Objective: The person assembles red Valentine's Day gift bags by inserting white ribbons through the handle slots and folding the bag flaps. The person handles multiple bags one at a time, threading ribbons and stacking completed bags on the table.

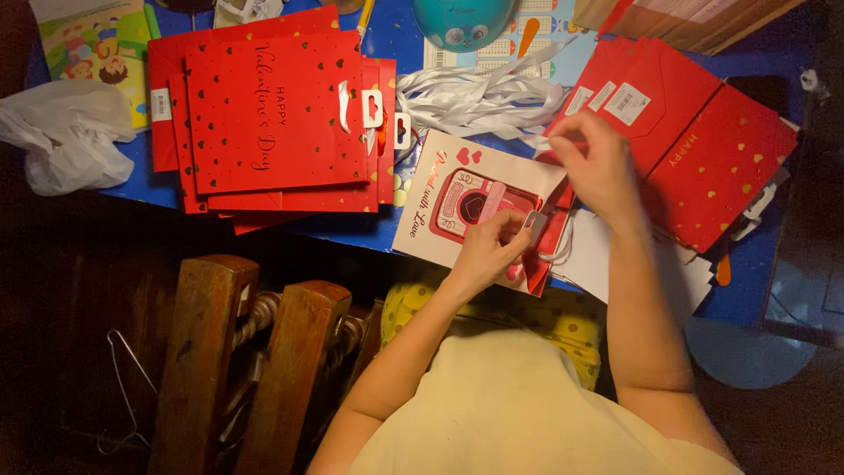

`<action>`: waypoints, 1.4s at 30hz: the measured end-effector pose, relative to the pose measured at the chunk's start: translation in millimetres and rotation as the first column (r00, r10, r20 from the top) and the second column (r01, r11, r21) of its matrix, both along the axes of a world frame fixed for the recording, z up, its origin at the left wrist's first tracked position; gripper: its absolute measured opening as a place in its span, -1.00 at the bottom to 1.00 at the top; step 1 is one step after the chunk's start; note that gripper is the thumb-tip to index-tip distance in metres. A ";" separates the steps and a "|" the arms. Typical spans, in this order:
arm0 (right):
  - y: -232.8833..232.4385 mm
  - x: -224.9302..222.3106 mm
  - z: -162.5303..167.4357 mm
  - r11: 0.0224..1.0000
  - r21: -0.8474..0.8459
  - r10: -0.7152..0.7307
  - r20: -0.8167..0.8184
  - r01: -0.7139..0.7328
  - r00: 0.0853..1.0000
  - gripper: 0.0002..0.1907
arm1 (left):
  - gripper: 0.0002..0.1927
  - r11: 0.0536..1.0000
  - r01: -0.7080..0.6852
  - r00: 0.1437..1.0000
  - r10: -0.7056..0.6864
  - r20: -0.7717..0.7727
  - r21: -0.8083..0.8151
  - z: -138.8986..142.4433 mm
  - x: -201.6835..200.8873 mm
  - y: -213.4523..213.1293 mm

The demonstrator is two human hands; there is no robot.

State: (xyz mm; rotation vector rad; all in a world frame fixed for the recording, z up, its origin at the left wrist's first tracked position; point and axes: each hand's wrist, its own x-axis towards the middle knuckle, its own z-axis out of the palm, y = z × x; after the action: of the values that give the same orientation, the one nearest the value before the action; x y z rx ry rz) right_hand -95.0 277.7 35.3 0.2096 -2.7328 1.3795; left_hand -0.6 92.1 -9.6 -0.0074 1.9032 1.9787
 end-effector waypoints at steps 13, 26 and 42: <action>94.6 79.5 22.3 0.939 -0.039 -0.299 0.401 0.343 0.866 -0.79 | -0.72 1.000 0.028 0.999 -0.028 0.042 -0.004 -2.6 0.3 -2.0; 49.7 54.0 24.0 0.942 0.272 -0.129 -0.246 0.196 0.961 -0.94 | -0.72 0.994 0.025 0.998 -0.031 -0.059 -0.105 -0.3 3.0 0.1; -8.3 13.2 13.9 0.987 0.160 -0.004 0.047 -0.003 0.999 -0.88 | -0.75 0.998 0.053 0.999 -0.053 -0.009 -0.037 11.2 2.9 -4.3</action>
State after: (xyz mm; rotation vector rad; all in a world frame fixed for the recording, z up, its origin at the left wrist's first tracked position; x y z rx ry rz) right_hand -81.8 269.4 49.2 0.1875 -2.8839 1.1794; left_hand 2.3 87.7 1.6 0.0423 1.9259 1.9120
